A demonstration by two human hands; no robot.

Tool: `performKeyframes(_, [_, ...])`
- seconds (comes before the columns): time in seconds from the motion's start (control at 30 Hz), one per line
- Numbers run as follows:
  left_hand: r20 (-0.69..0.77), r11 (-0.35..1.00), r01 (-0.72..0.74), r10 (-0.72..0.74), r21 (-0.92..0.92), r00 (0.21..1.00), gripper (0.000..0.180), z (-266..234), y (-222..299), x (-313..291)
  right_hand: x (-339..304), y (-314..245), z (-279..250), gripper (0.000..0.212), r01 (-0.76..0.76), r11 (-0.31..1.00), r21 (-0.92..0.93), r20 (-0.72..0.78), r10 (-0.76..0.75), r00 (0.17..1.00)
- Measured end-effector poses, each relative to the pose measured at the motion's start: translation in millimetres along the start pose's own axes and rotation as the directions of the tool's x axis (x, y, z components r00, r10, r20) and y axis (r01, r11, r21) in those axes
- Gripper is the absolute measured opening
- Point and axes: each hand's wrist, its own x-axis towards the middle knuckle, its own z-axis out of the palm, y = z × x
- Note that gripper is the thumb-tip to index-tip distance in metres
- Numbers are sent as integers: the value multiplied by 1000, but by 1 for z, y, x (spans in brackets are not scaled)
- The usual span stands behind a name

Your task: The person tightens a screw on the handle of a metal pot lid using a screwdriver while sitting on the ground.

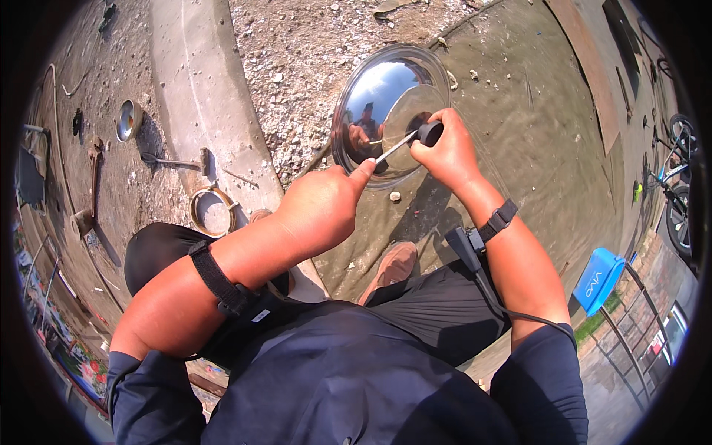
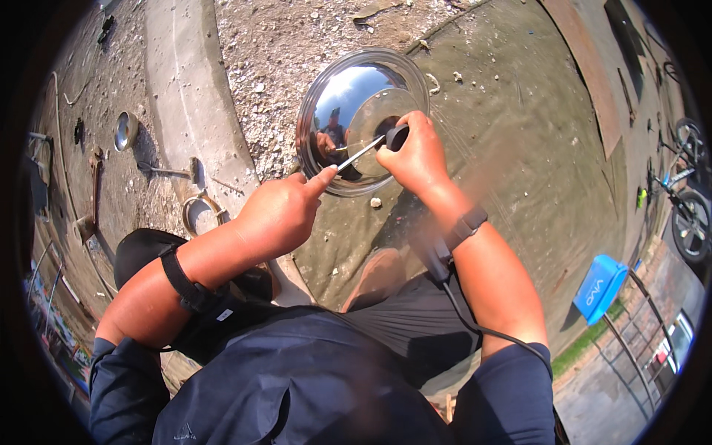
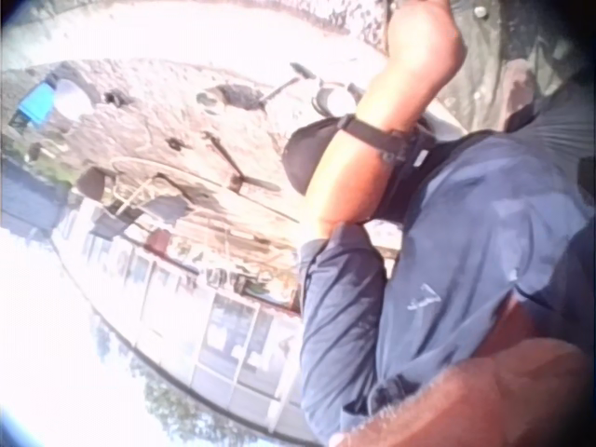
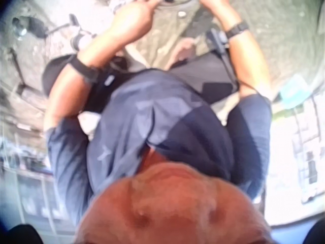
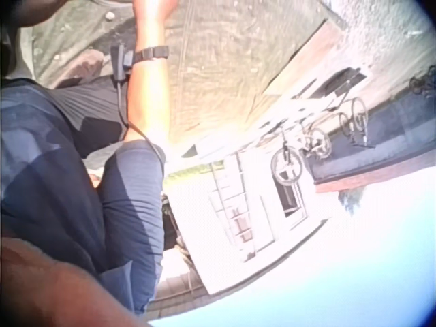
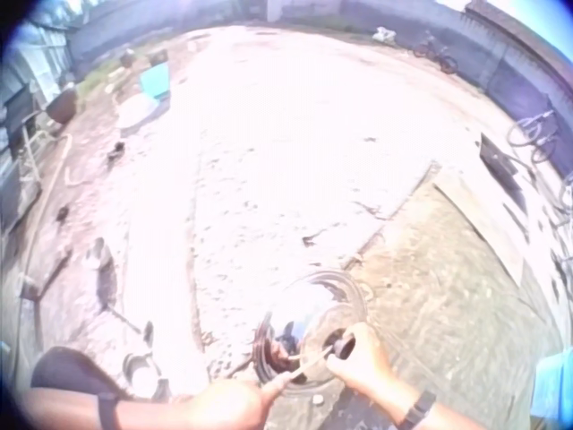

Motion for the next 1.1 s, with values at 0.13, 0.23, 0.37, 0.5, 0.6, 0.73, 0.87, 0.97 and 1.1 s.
performKeyframes(0.13, [30, 999, 20, -19, -33, 999, 54, -9, 4, 0, -1, -2, 1, 48, 0, 1000, 10, -29, 1, 1000])
performKeyframes(0.23, [26, 981, 3, 2, -194, 1000, 54, -14, -3, 4, 0, -3, 0, 47, 16, 1000, 21, -60, -14, 998])
performKeyframes(0.37, [12, 944, -22, 27, -331, 1000, 54, -22, -7, 3, 1, -8, -5, 44, 13, 999, 42, -79, -10, 997])
performKeyframes(0.5, [68, 899, 19, 12, -437, 998, 54, -29, -8, 2, 2, -8, -6, 43, 57, 998, 30, -95, -54, 994])
performKeyframes(0.6, [-85, 994, -93, 87, -64, 993, 53, -19, -9, 0, 2, -9, -7, 43, 55, 998, 19, -91, -53, 994])
performKeyframes(0.73, [-70, 992, -55, 63, 117, 996, 52, -21, -1, -4, 2, -9, -4, 43, 53, 998, 43, -107, -48, 993])
performKeyframes(0.87, [-20, 989, -38, 35, -141, 999, 53, -27, -7, 0, 2, -11, -5, 42, 56, 995, 77, -122, -47, 991])
performKeyframes(0.97, [15, 964, -37, 43, -265, 999, 54, -33, -8, 1, 4, -8, -7, 42, 69, 995, 74, -126, -60, 990])
performKeyframes(1.1, [0, 923, -57, 61, -382, 998, 56, -30, -12, 3, 5, -9, -9, 41, 64, 995, 71, -114, -56, 992])
